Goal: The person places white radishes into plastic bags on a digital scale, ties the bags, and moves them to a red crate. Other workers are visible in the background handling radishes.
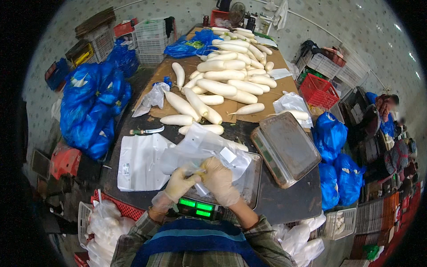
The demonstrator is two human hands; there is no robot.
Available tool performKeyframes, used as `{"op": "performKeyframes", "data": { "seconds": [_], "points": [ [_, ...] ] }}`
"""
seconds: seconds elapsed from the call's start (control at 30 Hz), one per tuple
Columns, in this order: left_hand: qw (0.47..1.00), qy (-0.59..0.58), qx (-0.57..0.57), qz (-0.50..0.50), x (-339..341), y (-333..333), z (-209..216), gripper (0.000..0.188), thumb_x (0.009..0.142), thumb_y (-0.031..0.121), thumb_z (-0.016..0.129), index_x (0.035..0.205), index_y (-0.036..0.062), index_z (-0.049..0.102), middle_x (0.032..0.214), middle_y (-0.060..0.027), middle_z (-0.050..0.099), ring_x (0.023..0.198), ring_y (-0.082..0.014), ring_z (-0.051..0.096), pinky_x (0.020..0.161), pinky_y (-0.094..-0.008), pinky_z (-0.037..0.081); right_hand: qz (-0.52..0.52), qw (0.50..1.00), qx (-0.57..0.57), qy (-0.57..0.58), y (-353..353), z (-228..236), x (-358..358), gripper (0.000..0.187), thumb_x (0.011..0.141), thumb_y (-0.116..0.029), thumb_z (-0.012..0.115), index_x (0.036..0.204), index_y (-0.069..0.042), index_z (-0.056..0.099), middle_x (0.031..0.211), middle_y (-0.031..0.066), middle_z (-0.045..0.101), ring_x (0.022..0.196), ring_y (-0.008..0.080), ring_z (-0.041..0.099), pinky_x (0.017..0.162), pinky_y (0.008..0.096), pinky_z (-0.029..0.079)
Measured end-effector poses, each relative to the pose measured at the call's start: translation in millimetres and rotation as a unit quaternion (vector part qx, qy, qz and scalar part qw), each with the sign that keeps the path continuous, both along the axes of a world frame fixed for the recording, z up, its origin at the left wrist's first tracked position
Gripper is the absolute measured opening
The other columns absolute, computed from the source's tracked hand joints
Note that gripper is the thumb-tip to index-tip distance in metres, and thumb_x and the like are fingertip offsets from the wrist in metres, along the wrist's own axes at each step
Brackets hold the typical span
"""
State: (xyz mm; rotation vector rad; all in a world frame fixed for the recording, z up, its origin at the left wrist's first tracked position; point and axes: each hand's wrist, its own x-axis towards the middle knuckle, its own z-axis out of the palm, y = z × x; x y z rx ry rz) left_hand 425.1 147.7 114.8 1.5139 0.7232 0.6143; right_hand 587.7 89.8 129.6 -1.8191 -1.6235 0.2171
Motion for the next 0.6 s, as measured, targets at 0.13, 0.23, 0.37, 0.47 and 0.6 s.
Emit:
{"op": "performKeyframes", "data": {
  "seconds": [0.13, 0.23, 0.37, 0.47, 0.6],
  "points": [
    [0.995, -0.02, 0.031, 0.097, -17, 24, -21, 0.018, 0.091, 0.006, 0.07, 0.106, -0.0016, 0.071, 0.09, -0.0047, 0.074, 0.079, -0.0137, 0.066, 0.074, -0.0276, 0.054, -0.006, 0.945, -0.165, 0.283, -8, 19, 8, 0.035, 0.083, -0.034, 0.084, 0.093, -0.006, 0.065, 0.095, 0.0094, 0.069, 0.085, 0.0264, 0.066, 0.076, 0.0348, 0.053],
    [0.959, 0.003, -0.03, 0.282, -93, 77, -75, 0.004, 0.085, -0.001, 0.064, 0.087, 0.0012, 0.066, 0.082, -0.0084, 0.07, 0.078, -0.0126, 0.065, 0.071, -0.029, 0.055, -0.001, 0.743, 0.129, 0.657, -29, 66, 53, 0.024, 0.097, -0.029, 0.064, 0.09, -0.006, 0.061, 0.1, 0.0088, 0.068, 0.092, 0.0221, 0.067, 0.088, 0.0352, 0.054],
    [0.898, 0.279, 0.209, 0.268, -96, 60, -44, 0.028, 0.081, 0.009, 0.068, 0.108, -0.0002, 0.066, 0.096, -0.0152, 0.071, 0.082, -0.0291, 0.069, 0.079, -0.0386, 0.056, -0.079, 0.691, 0.123, 0.708, -20, 73, 52, 0.019, 0.1, -0.028, 0.057, 0.093, -0.01, 0.058, 0.098, 0.0039, 0.061, 0.096, 0.0162, 0.062, 0.088, 0.034, 0.053],
    [0.925, 0.132, 0.286, 0.214, -79, 38, 3, 0.087, 0.078, 0.016, 0.073, 0.155, 0.001, 0.035, 0.16, -0.024, 0.031, 0.145, -0.037, 0.037, 0.116, -0.0363, 0.035, -0.032, 0.755, 0.115, 0.645, -12, 90, 44, 0.017, 0.099, -0.024, 0.061, 0.09, -0.011, 0.057, 0.083, -0.0002, 0.058, 0.075, 0.0096, 0.057, 0.067, 0.0253, 0.048],
    [0.892, 0.007, 0.419, 0.166, -56, -11, 100, 0.061, 0.077, 0.021, 0.072, 0.138, 0.0135, 0.063, 0.163, -0.0274, 0.022, 0.153, -0.0384, 0.023, 0.121, -0.0572, 0.016, 0.024, 0.798, 0.053, 0.6, -12, 109, 39, 0.02, 0.096, -0.022, 0.067, 0.085, -0.011, 0.056, 0.076, -0.0016, 0.058, 0.063, 0.006, 0.051, 0.056, 0.0206, 0.04]
  ]
}}
